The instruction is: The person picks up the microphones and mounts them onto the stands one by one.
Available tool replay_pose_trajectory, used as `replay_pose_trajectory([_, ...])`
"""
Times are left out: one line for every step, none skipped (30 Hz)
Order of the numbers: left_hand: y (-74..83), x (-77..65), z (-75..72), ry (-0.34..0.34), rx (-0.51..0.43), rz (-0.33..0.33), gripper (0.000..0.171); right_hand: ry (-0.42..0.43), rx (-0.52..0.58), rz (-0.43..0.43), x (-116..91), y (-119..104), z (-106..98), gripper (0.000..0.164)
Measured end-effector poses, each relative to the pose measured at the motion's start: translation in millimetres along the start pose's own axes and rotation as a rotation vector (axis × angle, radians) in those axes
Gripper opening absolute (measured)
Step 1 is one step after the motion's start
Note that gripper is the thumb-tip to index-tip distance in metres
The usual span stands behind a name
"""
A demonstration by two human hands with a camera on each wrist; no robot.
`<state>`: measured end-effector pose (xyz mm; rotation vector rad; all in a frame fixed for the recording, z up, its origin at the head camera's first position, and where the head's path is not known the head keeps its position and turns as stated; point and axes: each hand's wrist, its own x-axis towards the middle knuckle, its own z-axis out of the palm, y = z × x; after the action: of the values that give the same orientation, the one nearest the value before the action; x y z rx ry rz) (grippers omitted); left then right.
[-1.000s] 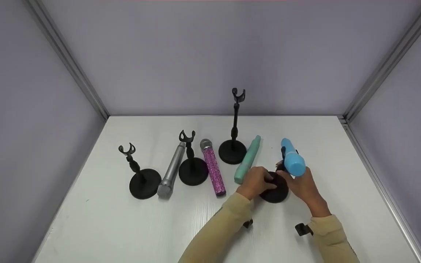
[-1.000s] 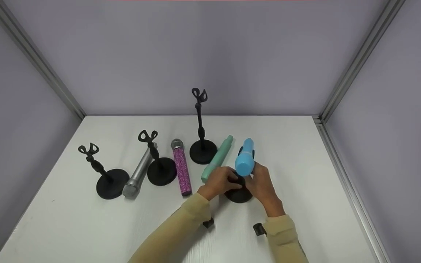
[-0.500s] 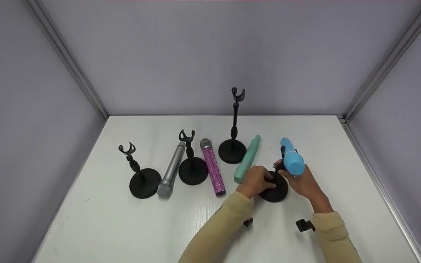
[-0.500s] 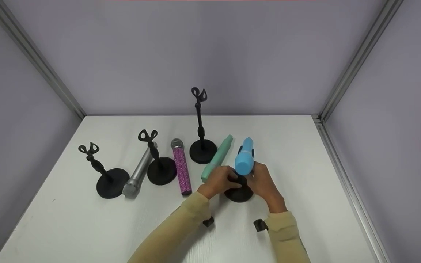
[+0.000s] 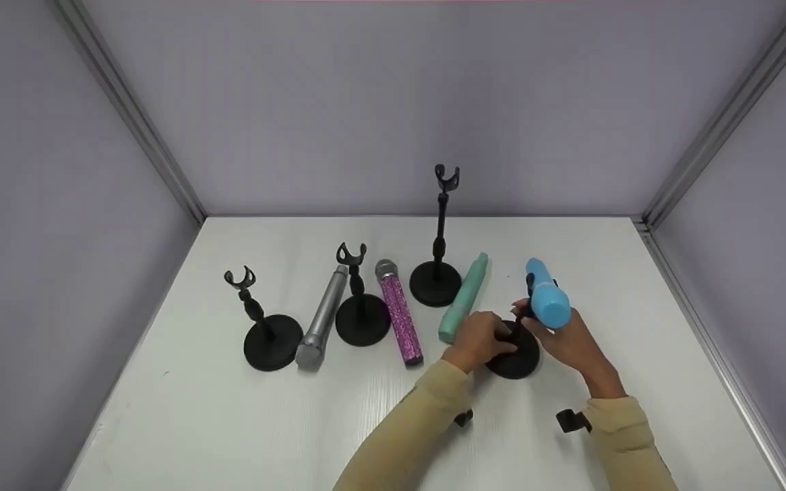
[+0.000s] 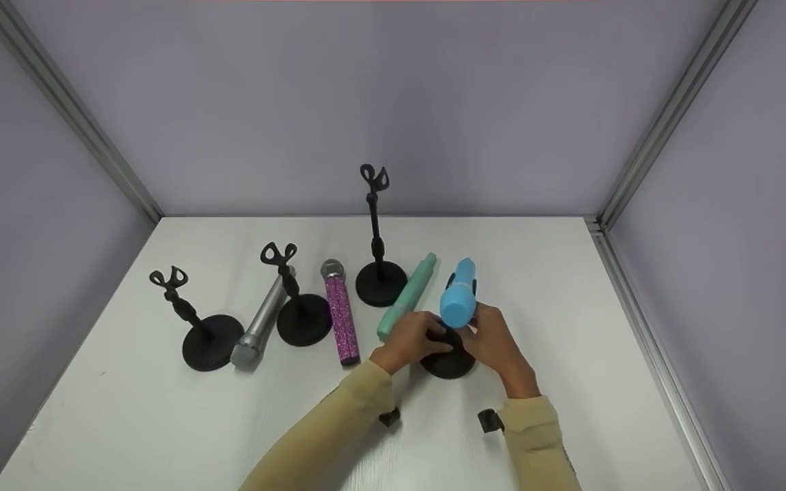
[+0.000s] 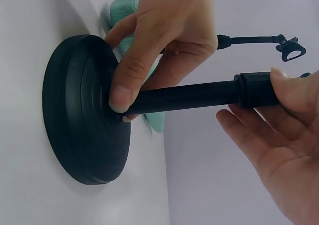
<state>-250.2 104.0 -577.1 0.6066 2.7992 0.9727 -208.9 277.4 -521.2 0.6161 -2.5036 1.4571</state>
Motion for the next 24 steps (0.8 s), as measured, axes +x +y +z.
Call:
replay_pose_trajectory([0.1, -0.2, 0.0, 0.0, -0.004, -0.001, 0.027, 0.021, -0.023, 0.005, -0.6, -0.9, 1.4, 0.031])
replay_pose_trajectory([0.2, -0.4, -0.1, -0.001, -0.008, -0.002, 0.027, 0.047, -0.055, 0.005, -1.2, -2.1, 2.8, 0.032])
replay_pose_trajectory([0.4, -0.6, -0.3, -0.003, -0.011, -0.003, 0.027, 0.076, -0.087, 0.01, -1.8, -2.9, 4.2, 0.032])
replay_pose_trajectory([0.7, -0.9, -0.7, -0.005, -0.015, -0.003, 0.027, 0.111, -0.126, 0.016, -2.4, -3.6, 5.7, 0.032])
replay_pose_trajectory([1.1, -1.2, -1.2, -0.008, -0.019, -0.003, 0.027, 0.149, -0.164, 0.024, -3.1, -4.5, 7.1, 0.032])
replay_pose_trajectory([1.5, -1.4, -1.5, -0.009, -0.024, -0.004, 0.027, 0.187, -0.192, 0.038, -3.8, -5.0, 8.2, 0.032])
replay_pose_trajectory([2.0, -1.5, -1.9, -0.01, -0.028, -0.004, 0.027, 0.222, -0.22, 0.045, -4.3, -5.5, 9.2, 0.033])
replay_pose_trajectory([2.2, -1.4, -2.1, -0.012, -0.028, -0.005, 0.027, 0.253, -0.245, 0.055, -4.7, -5.3, 9.8, 0.033])
replay_pose_trajectory([2.4, -1.5, -2.1, -0.014, -0.029, -0.006, 0.027, 0.274, -0.262, 0.064, -5.1, -4.9, 10.2, 0.034])
replay_pose_trajectory([2.4, -1.5, -2.3, -0.015, -0.029, -0.007, 0.027, 0.289, -0.27, 0.073, -5.4, -4.7, 10.2, 0.034])
replay_pose_trajectory([2.4, -1.5, -2.0, -0.015, -0.028, -0.011, 0.028, 0.295, -0.273, 0.083, -5.6, -4.2, 9.9, 0.035])
replay_pose_trajectory([2.5, -1.6, -1.9, -0.016, -0.028, -0.013, 0.028, 0.297, -0.271, 0.093, -5.9, -3.8, 9.6, 0.035])
replay_pose_trajectory([2.4, -1.7, -1.6, -0.017, -0.028, -0.014, 0.028, 0.295, -0.272, 0.099, -6.0, -3.6, 9.1, 0.035])
replay_pose_trajectory([2.1, -1.7, -1.0, -0.018, -0.027, -0.015, 0.028, 0.291, -0.271, 0.105, -6.0, -3.2, 8.7, 0.035])
replay_pose_trajectory([2.1, -2.0, -0.8, -0.018, -0.028, -0.015, 0.028, 0.286, -0.266, 0.107, -6.1, -3.2, 8.2, 0.036])
replay_pose_trajectory([2.1, -2.2, -0.4, -0.016, -0.029, -0.015, 0.028, 0.282, -0.257, 0.108, -6.2, -3.2, 7.7, 0.036])
replay_pose_trajectory([2.1, -2.2, -0.3, -0.014, -0.029, -0.013, 0.028, 0.279, -0.249, 0.106, -6.1, -3.1, 7.2, 0.037])
replay_pose_trajectory([2.1, -2.1, -0.3, -0.012, -0.027, -0.01, 0.028, 0.275, -0.238, 0.1, -5.8, -2.9, 6.9, 0.037])
replay_pose_trajectory([2.0, -2.1, -0.3, -0.009, -0.027, -0.007, 0.028, 0.27, -0.227, 0.093, -5.4, -2.4, 6.6, 0.037])
replay_pose_trajectory([1.8, -1.9, -0.4, -0.004, -0.023, -0.003, 0.028, 0.265, -0.214, 0.085, -5.1, -2.0, 6.2, 0.037])
replay_pose_trajectory([1.8, -1.7, -0.7, 0.001, -0.017, 0.002, 0.028, 0.26, -0.202, 0.074, -4.6, -1.5, 5.8, 0.036])
replay_pose_trajectory([1.7, -1.5, -1.0, 0.006, -0.01, 0.007, 0.028, 0.255, -0.188, 0.065, -4.1, -0.9, 5.3, 0.035])
replay_pose_trajectory([1.6, -1.2, -1.3, 0.011, -0.001, 0.012, 0.028, 0.249, -0.172, 0.058, -3.5, -0.4, 4.8, 0.034])
replay_pose_trajectory([1.5, -0.8, -1.6, 0.016, 0.006, 0.017, 0.028, 0.243, -0.162, 0.051, -2.9, 0.1, 4.3, 0.033])
